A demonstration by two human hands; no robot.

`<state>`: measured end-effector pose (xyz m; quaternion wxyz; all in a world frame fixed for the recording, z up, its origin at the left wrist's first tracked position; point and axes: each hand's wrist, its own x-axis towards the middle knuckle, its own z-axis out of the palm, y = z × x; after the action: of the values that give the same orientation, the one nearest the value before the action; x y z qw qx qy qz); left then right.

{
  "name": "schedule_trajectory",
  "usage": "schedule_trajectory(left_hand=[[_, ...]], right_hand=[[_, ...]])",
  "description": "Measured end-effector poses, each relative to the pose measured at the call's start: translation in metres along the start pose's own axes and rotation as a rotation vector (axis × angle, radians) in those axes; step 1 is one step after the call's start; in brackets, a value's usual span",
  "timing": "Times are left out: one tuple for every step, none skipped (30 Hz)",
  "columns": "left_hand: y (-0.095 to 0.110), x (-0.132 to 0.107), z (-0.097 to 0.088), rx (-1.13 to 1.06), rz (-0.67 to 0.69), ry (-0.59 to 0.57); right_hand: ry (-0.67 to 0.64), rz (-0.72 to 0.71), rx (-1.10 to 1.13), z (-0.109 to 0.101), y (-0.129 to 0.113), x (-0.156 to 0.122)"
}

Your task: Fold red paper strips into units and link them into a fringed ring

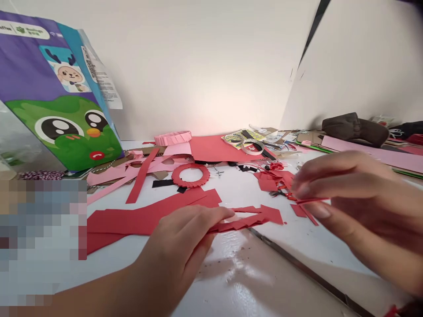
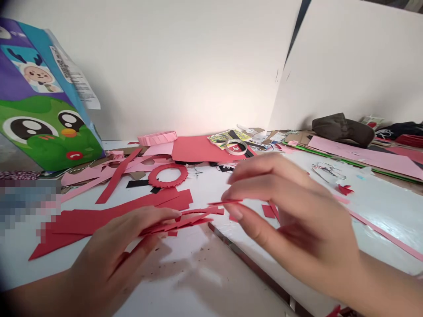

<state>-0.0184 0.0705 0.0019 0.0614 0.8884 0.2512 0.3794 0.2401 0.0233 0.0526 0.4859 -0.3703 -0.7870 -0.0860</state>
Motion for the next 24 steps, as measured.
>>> schedule_trajectory(left_hand=[[-0.001, 0.0, -0.001, 0.018, 0.019, 0.005], [-0.002, -0.001, -0.002, 0.032, 0.043, 0.013], [-0.002, 0.0, -0.003, 0.045, 0.06, 0.027], [-0.003, 0.0, -0.004, 0.058, 0.064, 0.034], [-0.003, 0.001, -0.006, 0.068, 0.075, 0.039], [-0.003, 0.003, -0.007, 0.074, 0.091, 0.038], [-0.002, 0.005, -0.009, 0.071, 0.115, 0.024], [-0.002, 0.008, -0.01, 0.054, 0.156, 0.01], [-0.002, 0.011, -0.011, 0.034, 0.204, 0.0], [-0.002, 0.013, -0.011, 0.012, 0.253, -0.008], [-0.002, 0.015, -0.01, -0.004, 0.29, -0.019], [-0.002, 0.017, -0.009, -0.014, 0.314, -0.021], [-0.003, 0.017, -0.008, -0.015, 0.329, -0.018], [-0.003, 0.017, -0.006, -0.012, 0.327, -0.005], [-0.004, 0.016, -0.004, -0.006, 0.323, 0.009], [-0.004, 0.014, -0.003, 0.002, 0.321, 0.02], [-0.005, 0.012, -0.002, 0.011, 0.321, 0.028], [-0.005, 0.01, -0.001, 0.022, 0.328, 0.031], [-0.005, 0.008, -0.001, 0.037, 0.334, 0.031], [-0.005, 0.006, -0.001, 0.052, 0.344, 0.03], [-0.004, 0.005, -0.001, 0.066, 0.355, 0.031], [-0.003, 0.005, -0.002, 0.082, 0.366, 0.039], [-0.001, 0.006, -0.003, 0.101, 0.372, 0.04], [0.001, 0.008, -0.005, 0.118, 0.384, 0.04]], right_hand=[[-0.034, -0.006, -0.014, 0.0, 0.001, -0.004], [-0.071, -0.002, -0.017, 0.001, 0.002, -0.008], [-0.103, 0.002, -0.018, 0.002, 0.003, -0.013], [-0.126, 0.004, -0.022, 0.003, 0.005, -0.017], [-0.147, -0.01, -0.026, 0.004, 0.007, -0.022], [-0.164, -0.033, -0.024, 0.005, 0.009, -0.025], [-0.181, -0.053, -0.014, 0.006, 0.01, -0.028], [-0.197, -0.068, 0.003, 0.007, 0.011, -0.03], [-0.212, -0.075, 0.025, 0.008, 0.012, -0.031], [-0.222, -0.071, 0.049, 0.009, 0.012, -0.031], [-0.227, -0.055, 0.071, 0.01, 0.012, -0.031], [-0.224, -0.038, 0.088, 0.01, 0.011, -0.03], [-0.218, -0.027, 0.097, 0.011, 0.011, -0.029], [-0.209, -0.019, 0.091, 0.011, 0.01, -0.027], [-0.192, -0.013, 0.077, 0.011, 0.01, -0.026], [-0.175, -0.002, 0.063, 0.01, 0.009, -0.024], [-0.165, 0.017, 0.054, 0.01, 0.009, -0.023], [-0.156, 0.052, 0.047, 0.009, 0.009, -0.022], [-0.148, 0.09, 0.054, 0.008, 0.008, -0.022], [-0.146, 0.121, 0.071, 0.008, 0.008, -0.022], [-0.139, 0.143, 0.092, 0.008, 0.008, -0.021], [-0.135, 0.156, 0.113, 0.008, 0.008, -0.021], [-0.128, 0.159, 0.134, 0.008, 0.008, -0.021], [-0.124, 0.171, 0.153, 0.009, 0.008, -0.02]])
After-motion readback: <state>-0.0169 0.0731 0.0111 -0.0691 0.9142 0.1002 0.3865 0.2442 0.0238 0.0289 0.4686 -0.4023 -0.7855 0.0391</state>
